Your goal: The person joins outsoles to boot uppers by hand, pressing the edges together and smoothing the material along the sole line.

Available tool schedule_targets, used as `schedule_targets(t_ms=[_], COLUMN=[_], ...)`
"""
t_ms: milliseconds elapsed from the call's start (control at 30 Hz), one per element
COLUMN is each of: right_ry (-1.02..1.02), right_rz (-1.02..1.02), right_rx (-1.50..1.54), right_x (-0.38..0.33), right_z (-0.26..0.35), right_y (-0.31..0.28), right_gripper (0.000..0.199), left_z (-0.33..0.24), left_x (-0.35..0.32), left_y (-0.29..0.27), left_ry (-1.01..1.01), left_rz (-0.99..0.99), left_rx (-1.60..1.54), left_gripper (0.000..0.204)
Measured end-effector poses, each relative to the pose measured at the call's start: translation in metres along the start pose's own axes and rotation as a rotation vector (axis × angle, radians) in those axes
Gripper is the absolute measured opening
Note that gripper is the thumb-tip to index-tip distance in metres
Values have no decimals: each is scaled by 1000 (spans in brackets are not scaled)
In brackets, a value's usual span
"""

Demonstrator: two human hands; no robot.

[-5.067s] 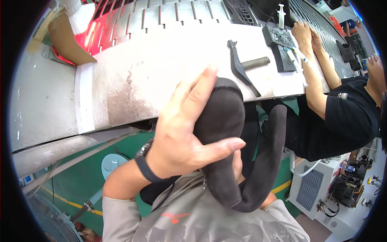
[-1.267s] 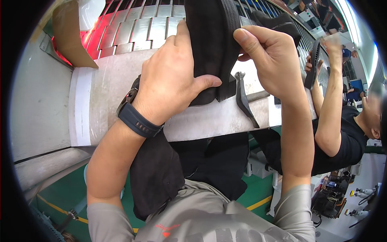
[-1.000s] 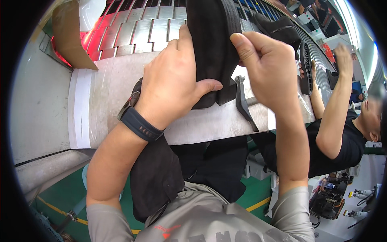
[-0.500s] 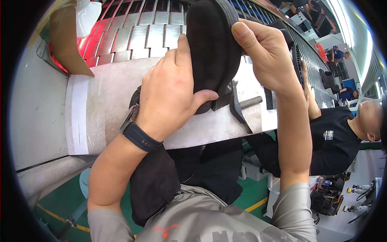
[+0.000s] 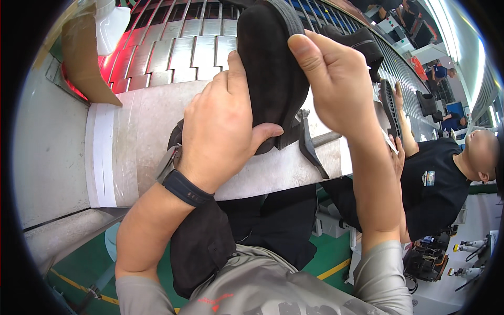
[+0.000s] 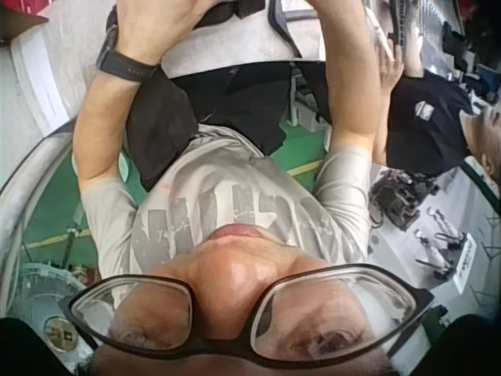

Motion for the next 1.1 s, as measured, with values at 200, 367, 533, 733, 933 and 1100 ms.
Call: schedule_targets(t_ms=[200, 367, 533, 733, 933, 1100], right_ry=[-90, 15, -53, -48, -153, -115], right_rz=[-51, 87, -14, 14, -12, 46], right_rx=[-437, -25, 229, 197, -137, -558], right_x=[6, 19, 15, 15, 18, 24], right_z=[19, -8, -25, -29, -3, 17], right_y=[-1, -27, -15, -18, -20, -15], right_gripper=[47, 70, 73, 74, 71, 67], left_z=[1, -8, -12, -14, -14, -8], left_x=[-1, -6, -6, -4, -8, -9], left_y=[-1, -6, -2, -4, -1, -4], left_ry=[11, 30, 46, 22, 68, 34], left_rz=[-5, 33, 2, 51, -50, -6], left_rx=[4, -5, -38, 3, -23, 21], left_gripper=[118, 119, 123, 122, 122, 120])
Point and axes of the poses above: each hand's wrist, its own x-axis towards the middle knuckle, its own y-axis out of the palm, z = x × y, the point moved 1 cm from there along x, towards the middle knuckle, and after that the axes turned 15 degrees about -y, right-handed, at the moved point
